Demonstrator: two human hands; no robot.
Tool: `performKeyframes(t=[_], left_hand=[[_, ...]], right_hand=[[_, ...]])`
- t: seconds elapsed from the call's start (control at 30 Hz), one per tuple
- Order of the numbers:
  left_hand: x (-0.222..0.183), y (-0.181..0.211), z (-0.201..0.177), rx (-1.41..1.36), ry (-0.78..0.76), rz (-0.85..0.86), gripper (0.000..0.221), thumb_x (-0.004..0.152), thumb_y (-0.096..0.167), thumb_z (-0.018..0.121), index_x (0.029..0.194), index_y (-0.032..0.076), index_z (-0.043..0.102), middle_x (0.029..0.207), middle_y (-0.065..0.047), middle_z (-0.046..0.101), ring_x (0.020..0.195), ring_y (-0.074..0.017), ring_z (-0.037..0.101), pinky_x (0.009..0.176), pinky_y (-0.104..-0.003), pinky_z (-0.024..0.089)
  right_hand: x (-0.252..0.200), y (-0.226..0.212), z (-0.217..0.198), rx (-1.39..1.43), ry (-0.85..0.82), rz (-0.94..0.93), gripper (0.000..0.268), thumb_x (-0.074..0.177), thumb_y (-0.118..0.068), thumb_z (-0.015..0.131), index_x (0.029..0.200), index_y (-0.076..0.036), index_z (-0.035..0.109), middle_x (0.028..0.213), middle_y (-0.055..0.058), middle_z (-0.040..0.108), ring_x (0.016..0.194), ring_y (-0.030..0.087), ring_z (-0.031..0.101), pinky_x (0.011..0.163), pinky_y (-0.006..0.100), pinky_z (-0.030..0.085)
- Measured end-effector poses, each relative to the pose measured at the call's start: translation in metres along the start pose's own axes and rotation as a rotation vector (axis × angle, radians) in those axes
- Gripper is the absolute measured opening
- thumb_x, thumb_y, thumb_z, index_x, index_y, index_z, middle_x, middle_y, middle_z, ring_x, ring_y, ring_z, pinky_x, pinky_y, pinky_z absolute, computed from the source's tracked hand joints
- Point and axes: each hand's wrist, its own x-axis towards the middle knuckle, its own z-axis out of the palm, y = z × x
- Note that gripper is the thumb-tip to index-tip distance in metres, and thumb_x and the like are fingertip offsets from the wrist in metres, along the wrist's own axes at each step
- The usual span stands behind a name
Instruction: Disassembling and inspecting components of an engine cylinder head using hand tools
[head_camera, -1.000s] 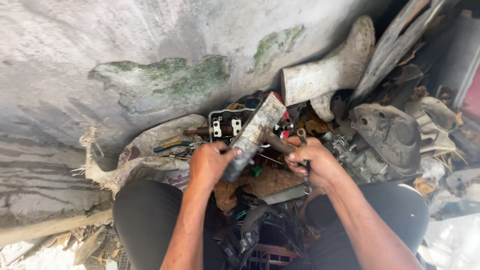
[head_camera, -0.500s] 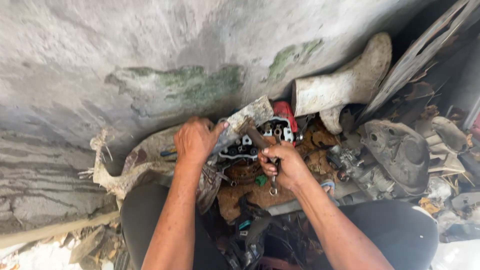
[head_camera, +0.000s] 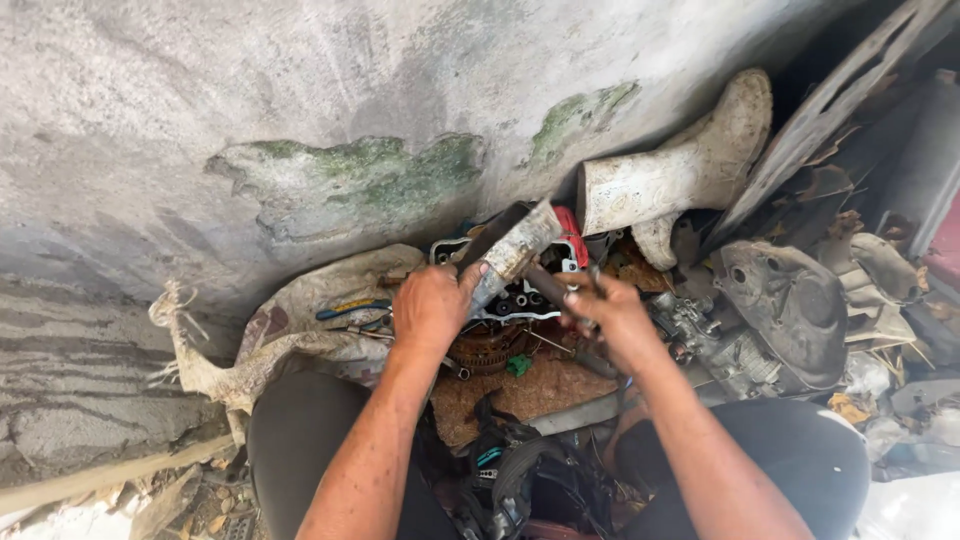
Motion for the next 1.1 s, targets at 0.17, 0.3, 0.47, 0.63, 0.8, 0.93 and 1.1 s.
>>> performKeyframes(t=[0.17, 0.3, 0.47, 0.63, 0.8, 0.93, 1.1], left_hand=[[0.010, 0.007, 0.022, -0.252, -0.043, -0.089, 0.067, 0.098, 0.064, 0.046, 0.090, 0.006, 0.079, 0.093, -0.024, 0.075, 0.106, -0.0442, 0.070, 0.088, -0.057, 0.056], [0.004, 0.019, 0.039, -0.580, 0.074, -0.092, 0.059, 0.104, 0.048, 0.047, 0.088, -0.001, 0.076, 0.088, -0.029, 0.073, 0.106, -0.0487, 0.068, 0.087, -0.059, 0.054], [0.002, 0.012, 0.057, -0.704, 0.194, -0.104, 0.053, 0.105, 0.039, 0.050, 0.084, -0.004, 0.072, 0.084, -0.032, 0.071, 0.099, -0.0507, 0.068, 0.081, -0.060, 0.052], [0.002, 0.009, 0.072, -0.771, 0.229, -0.075, 0.054, 0.106, 0.038, 0.051, 0.079, -0.004, 0.070, 0.079, -0.030, 0.069, 0.089, -0.0462, 0.070, 0.075, -0.057, 0.050], [0.001, 0.004, 0.086, -0.852, 0.237, -0.076, 0.053, 0.107, 0.038, 0.051, 0.080, -0.004, 0.070, 0.074, -0.029, 0.066, 0.080, -0.0421, 0.066, 0.072, -0.054, 0.049], [0.007, 0.000, 0.092, -0.861, 0.221, -0.056, 0.055, 0.107, 0.040, 0.050, 0.079, -0.004, 0.068, 0.076, -0.029, 0.066, 0.082, -0.0425, 0.066, 0.074, -0.055, 0.049], [0.018, -0.001, 0.099, -0.873, 0.232, -0.040, 0.054, 0.106, 0.041, 0.052, 0.075, 0.000, 0.068, 0.073, -0.025, 0.067, 0.077, -0.0349, 0.066, 0.073, -0.051, 0.050]], right_hand=[[0.078, 0.006, -0.021, -0.013, 0.155, -0.093, 0.030, 0.079, -0.006, 0.079, 0.107, 0.003, 0.073, 0.068, 0.017, 0.066, 0.041, 0.014, 0.055, 0.031, 0.022, 0.040], [0.084, -0.057, -0.014, -0.628, 0.126, -0.140, 0.032, 0.084, -0.025, 0.077, 0.110, -0.005, 0.076, 0.093, 0.019, 0.075, 0.084, 0.033, 0.074, 0.069, 0.042, 0.056], [0.051, -0.106, -0.002, -1.025, 0.208, -0.126, 0.043, 0.101, -0.014, 0.057, 0.142, -0.004, 0.048, 0.119, 0.019, 0.048, 0.102, 0.046, 0.065, 0.091, 0.058, 0.056], [-0.018, -0.145, 0.060, -0.901, 0.013, 0.120, 0.051, 0.097, 0.006, 0.044, 0.147, 0.000, 0.046, 0.100, 0.018, 0.065, 0.083, 0.036, 0.073, 0.076, 0.042, 0.063], [0.022, -0.099, 0.055, -1.271, -0.089, -0.119, 0.037, 0.093, -0.004, 0.053, 0.128, -0.006, 0.066, 0.089, 0.023, 0.076, 0.080, 0.041, 0.077, 0.066, 0.053, 0.063], [0.065, -0.103, 0.044, -1.471, -0.076, -0.136, 0.030, 0.089, -0.010, 0.056, 0.112, -0.008, 0.075, 0.085, 0.024, 0.075, 0.084, 0.044, 0.077, 0.071, 0.056, 0.063], [0.062, -0.132, 0.058, -0.839, 0.073, -0.119, 0.027, 0.085, -0.002, 0.069, 0.110, 0.005, 0.063, 0.058, 0.020, 0.068, 0.035, 0.025, 0.063, 0.032, 0.036, 0.051]])
